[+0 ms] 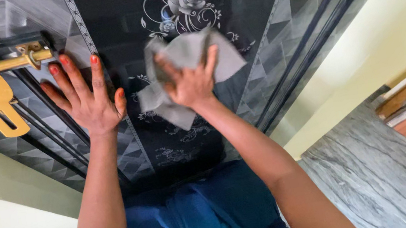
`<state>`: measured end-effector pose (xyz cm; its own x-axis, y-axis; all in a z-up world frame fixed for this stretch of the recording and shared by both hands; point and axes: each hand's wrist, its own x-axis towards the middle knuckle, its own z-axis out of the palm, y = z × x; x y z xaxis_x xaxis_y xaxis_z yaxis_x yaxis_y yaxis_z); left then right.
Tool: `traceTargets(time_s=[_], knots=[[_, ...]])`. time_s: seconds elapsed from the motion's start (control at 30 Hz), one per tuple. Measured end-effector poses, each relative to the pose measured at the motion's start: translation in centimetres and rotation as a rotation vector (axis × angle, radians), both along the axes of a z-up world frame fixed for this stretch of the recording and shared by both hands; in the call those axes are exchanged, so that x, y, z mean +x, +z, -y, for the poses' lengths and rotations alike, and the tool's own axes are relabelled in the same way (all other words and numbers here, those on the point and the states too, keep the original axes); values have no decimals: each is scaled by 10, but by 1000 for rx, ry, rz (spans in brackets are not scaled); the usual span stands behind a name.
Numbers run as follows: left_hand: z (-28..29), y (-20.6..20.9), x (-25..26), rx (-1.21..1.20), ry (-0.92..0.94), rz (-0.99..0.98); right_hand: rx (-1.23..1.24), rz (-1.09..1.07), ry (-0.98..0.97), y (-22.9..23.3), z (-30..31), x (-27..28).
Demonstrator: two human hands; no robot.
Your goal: The person wipes a glass door with a grey cloth. They use both hands to rub the surface, focusing on the central floral pattern and the surrounding glass area. The person repeatedly wipes the same sections of the door throughout the video.
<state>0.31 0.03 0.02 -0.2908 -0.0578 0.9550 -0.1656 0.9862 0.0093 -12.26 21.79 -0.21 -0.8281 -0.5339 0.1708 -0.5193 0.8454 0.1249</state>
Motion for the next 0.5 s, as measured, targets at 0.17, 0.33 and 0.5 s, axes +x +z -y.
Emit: traceTargets(time_s=[0.17,0.33,0.5], knots=[[1,1,4,22,-79,-18,-713,1127,963,-78,7,-5],[-1,2,5,25,-62,-22,2,161,931,-97,-127,-108],[-1,0,4,40,-43,-22,-46,-897,477,-49,-233,-140]])
